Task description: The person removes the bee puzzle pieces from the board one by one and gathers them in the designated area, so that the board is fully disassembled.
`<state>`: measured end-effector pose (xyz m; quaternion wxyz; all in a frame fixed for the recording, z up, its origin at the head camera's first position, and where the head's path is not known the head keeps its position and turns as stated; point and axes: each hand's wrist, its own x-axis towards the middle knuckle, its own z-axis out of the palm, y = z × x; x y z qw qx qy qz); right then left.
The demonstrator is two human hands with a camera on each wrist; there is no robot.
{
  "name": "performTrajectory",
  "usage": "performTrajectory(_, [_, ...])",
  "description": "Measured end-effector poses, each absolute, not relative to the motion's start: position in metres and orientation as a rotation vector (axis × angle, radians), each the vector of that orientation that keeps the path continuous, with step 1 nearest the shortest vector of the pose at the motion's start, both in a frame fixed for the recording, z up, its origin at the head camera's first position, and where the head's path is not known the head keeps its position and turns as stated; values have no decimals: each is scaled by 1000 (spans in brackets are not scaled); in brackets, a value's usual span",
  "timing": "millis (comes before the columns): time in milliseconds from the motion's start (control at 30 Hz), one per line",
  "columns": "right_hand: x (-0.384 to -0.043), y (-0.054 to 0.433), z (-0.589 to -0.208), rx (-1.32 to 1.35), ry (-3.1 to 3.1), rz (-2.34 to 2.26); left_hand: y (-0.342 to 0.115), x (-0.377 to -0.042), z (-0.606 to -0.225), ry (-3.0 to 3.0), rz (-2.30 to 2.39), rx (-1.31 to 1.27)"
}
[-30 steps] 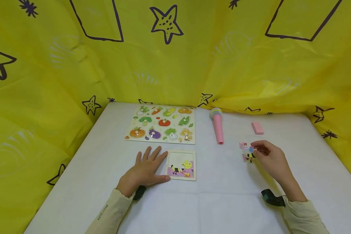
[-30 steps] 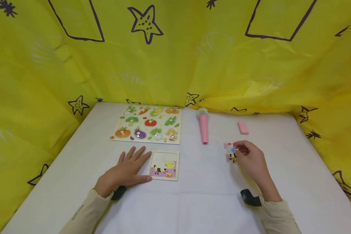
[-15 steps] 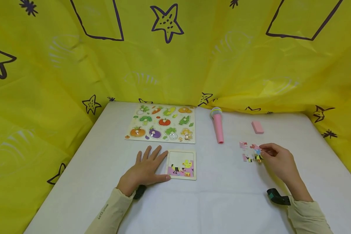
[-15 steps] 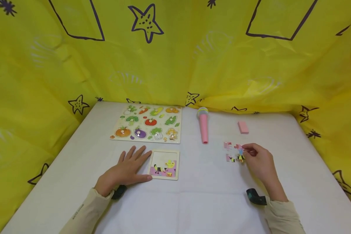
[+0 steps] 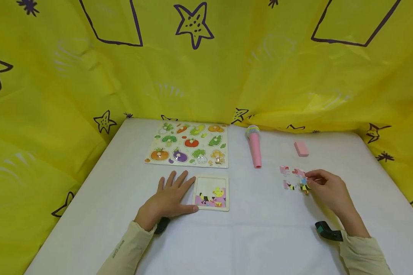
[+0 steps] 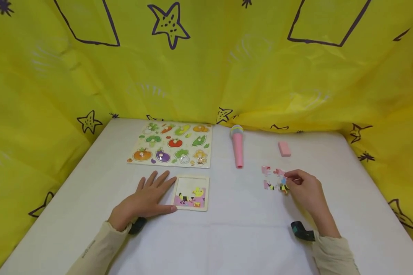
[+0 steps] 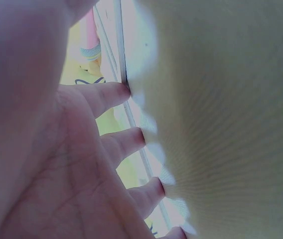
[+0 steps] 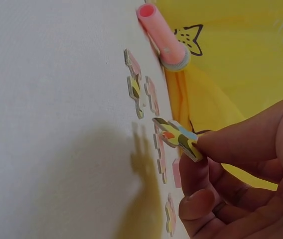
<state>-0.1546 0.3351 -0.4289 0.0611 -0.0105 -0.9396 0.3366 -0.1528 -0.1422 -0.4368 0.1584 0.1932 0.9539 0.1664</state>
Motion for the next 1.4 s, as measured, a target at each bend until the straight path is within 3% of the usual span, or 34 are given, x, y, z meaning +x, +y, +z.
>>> performTrajectory(1000, [-157,330,-443,103,-2844,797,-143,-152,-440,2737,465,553])
performTrajectory(1167, [-156,310,-436,155,-2831,824,-143,-150,-441,2730,492,550])
performTrajectory(1400, [-154,249,-428,430,-2731,905,-144,-151,-439,2728,497,553])
